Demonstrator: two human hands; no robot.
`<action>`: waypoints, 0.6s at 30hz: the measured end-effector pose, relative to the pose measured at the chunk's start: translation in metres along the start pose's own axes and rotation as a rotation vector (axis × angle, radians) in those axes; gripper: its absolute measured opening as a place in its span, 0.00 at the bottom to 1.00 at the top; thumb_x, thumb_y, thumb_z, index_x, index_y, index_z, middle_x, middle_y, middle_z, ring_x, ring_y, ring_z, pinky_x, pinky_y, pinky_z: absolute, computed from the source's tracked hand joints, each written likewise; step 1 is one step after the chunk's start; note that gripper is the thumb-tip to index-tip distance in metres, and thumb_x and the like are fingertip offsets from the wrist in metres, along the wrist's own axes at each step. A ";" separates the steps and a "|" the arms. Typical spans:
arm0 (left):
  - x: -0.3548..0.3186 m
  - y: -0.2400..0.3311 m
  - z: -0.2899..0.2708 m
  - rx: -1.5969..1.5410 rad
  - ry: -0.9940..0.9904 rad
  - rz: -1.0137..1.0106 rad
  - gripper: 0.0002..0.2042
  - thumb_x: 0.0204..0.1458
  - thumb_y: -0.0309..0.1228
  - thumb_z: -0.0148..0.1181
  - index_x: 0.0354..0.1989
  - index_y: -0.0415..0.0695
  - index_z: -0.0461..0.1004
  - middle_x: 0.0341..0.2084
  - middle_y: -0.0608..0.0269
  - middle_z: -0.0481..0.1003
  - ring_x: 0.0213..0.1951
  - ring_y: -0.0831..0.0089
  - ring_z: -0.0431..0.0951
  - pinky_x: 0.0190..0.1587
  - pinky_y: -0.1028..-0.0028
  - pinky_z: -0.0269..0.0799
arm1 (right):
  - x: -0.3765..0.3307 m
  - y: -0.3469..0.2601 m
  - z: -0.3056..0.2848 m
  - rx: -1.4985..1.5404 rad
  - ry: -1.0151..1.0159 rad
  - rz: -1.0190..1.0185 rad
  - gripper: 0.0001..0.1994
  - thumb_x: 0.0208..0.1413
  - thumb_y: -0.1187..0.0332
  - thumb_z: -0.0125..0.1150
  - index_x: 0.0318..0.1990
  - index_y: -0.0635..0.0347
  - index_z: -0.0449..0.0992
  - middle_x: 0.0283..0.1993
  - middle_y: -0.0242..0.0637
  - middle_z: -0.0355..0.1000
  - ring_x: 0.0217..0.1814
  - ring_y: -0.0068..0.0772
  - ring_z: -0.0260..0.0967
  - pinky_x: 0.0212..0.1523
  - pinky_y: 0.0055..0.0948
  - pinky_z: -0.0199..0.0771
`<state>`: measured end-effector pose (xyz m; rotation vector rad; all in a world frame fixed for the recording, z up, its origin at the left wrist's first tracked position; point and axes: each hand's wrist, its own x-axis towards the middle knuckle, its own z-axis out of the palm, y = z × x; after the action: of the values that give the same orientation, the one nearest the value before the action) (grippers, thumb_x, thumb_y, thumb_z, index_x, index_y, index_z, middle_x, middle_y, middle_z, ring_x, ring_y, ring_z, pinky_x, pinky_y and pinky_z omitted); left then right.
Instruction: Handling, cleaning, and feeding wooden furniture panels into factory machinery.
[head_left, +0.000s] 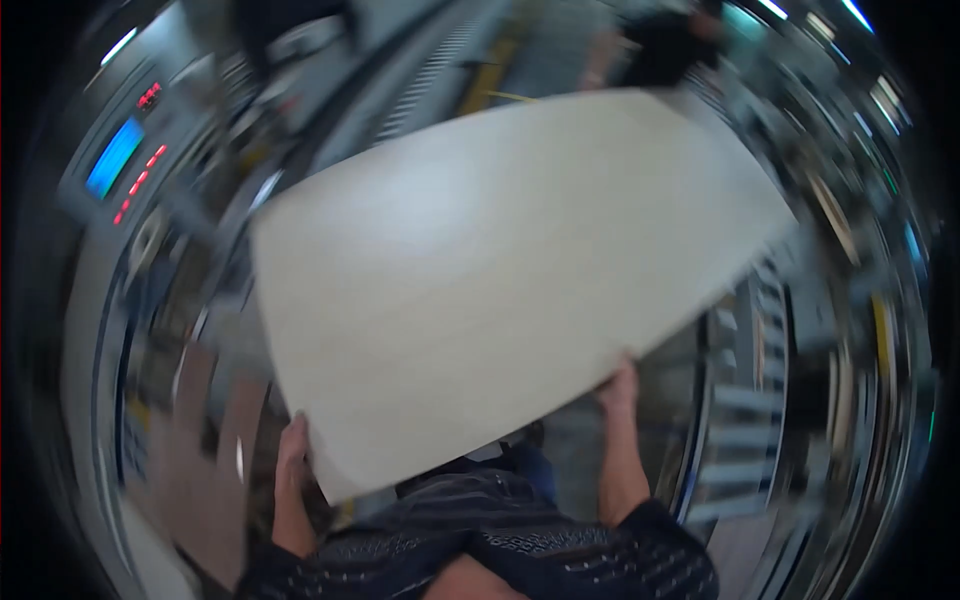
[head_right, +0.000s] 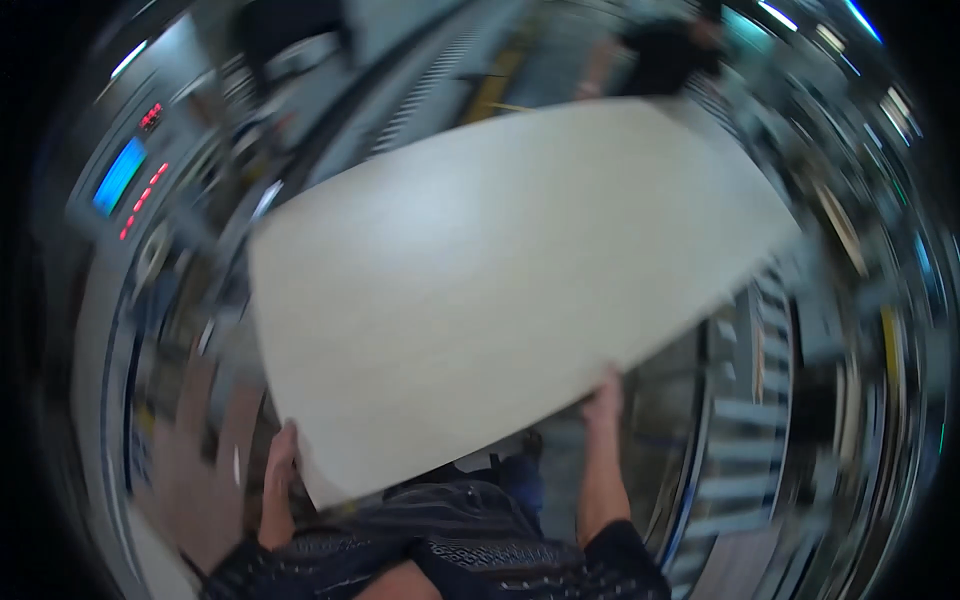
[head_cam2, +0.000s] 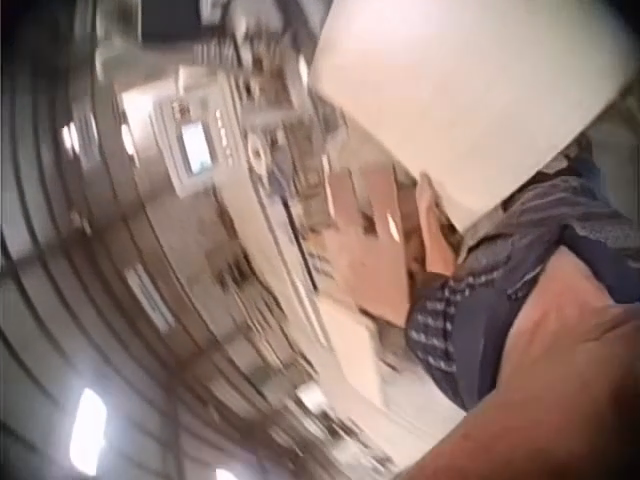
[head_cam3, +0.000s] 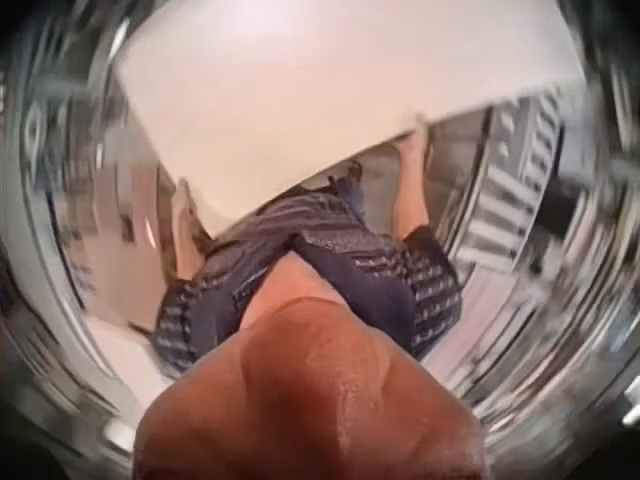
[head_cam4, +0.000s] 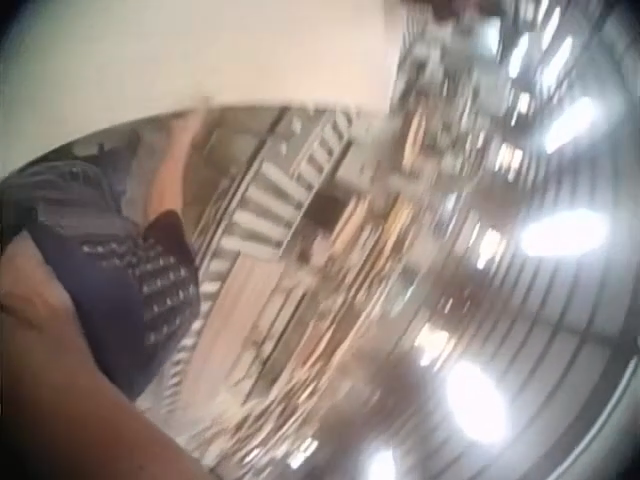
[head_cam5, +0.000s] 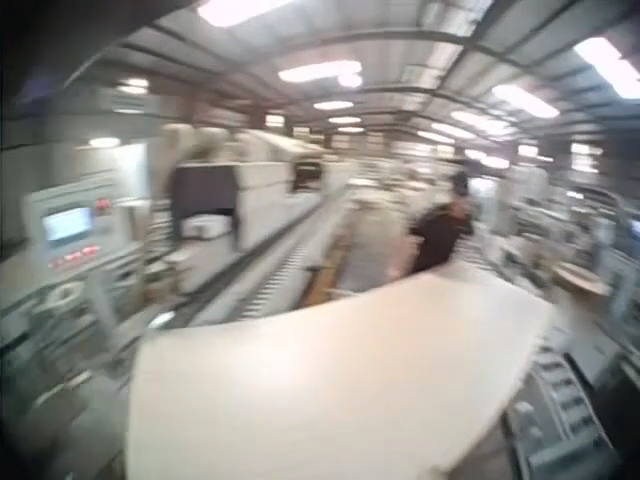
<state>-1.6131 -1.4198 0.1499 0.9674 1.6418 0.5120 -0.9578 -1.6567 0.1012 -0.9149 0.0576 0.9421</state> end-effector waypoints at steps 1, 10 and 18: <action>-0.043 -0.014 0.002 0.049 -0.044 -0.014 0.25 0.65 0.44 0.44 0.58 0.33 0.67 0.47 0.51 0.75 0.48 0.61 0.76 0.50 0.60 0.72 | 0.017 -0.024 0.008 0.016 0.125 0.033 0.29 0.68 0.47 0.40 0.65 0.61 0.62 0.65 0.43 0.65 0.66 0.45 0.62 0.67 0.47 0.61; -0.206 -0.104 0.117 -1.028 0.343 -0.069 0.25 0.63 0.53 0.48 0.58 0.45 0.65 0.46 0.56 0.74 0.41 0.66 0.75 0.37 0.67 0.72 | 0.085 -0.102 -0.003 -0.147 0.174 -0.056 0.28 0.65 0.52 0.54 0.63 0.63 0.64 0.62 0.41 0.67 0.62 0.44 0.67 0.62 0.42 0.70; -0.143 -0.041 0.217 -1.160 0.337 0.155 0.27 0.62 0.47 0.53 0.63 0.42 0.61 0.55 0.53 0.70 0.54 0.55 0.74 0.55 0.49 0.72 | 0.069 -0.114 0.007 -0.097 0.087 0.002 0.26 0.67 0.51 0.48 0.64 0.57 0.64 0.62 0.41 0.67 0.61 0.45 0.67 0.59 0.49 0.73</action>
<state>-1.4135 -1.5915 0.1388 0.1217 1.2048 1.5639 -0.8356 -1.6344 0.1512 -1.0459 0.0872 0.9134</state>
